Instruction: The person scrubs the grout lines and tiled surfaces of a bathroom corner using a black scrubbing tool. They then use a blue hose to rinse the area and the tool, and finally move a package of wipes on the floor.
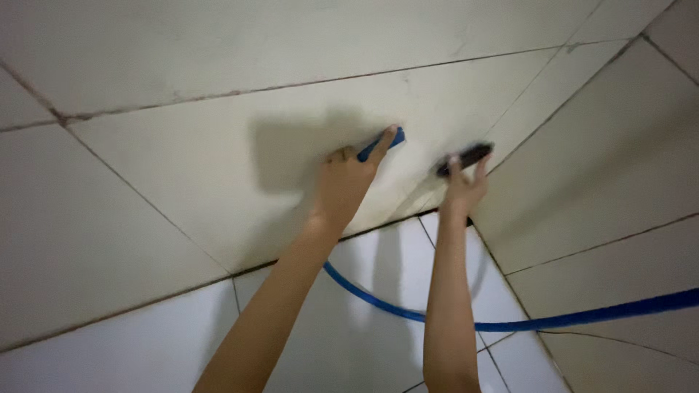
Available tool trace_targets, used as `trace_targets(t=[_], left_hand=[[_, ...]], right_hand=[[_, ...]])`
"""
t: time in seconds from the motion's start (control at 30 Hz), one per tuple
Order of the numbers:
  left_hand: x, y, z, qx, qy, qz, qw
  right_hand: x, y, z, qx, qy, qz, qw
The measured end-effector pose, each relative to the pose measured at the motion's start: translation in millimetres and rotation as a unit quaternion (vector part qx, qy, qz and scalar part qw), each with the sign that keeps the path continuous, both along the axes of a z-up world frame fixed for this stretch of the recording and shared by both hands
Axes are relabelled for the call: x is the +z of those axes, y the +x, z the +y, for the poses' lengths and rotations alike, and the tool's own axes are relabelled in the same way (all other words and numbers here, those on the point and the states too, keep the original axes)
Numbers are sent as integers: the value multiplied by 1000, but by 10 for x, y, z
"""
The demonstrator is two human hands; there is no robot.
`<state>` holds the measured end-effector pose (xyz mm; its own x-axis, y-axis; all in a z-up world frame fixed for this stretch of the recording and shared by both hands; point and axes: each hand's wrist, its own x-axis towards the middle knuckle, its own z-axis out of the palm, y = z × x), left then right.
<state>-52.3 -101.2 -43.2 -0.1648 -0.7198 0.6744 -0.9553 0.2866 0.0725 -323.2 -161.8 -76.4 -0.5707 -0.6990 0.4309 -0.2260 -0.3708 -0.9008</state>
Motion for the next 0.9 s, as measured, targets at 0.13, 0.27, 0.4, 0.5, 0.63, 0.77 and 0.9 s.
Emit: trace_targets(t=[0.13,0.27,0.4,0.5,0.63,0.77,0.9], left_hand=[[-8,-73,30,23,-50,-6,998],[27,-95,12,26,-68,-6,997],[89,-93,50,-19,-15,-14,1000],[130,-63,66,-34,20,15,999],[139,-31,40,4,-40,-8,999],[91,-101,-16,-27,20,-26,999],[55,-80,-7,-8,-22,-9,1000]], right_hand=[[-805,183,10,-41,9,2,999],[-898,647,257,-54,27,49,997],[-727,1129,463,-7,-77,233,969],[-819,1201,420,-56,-34,77,995],[-1397,1024,309,-1,32,-210,977],[-1922,751,226,-11,111,-349,930],[-1706,779,226,-49,48,-81,994]])
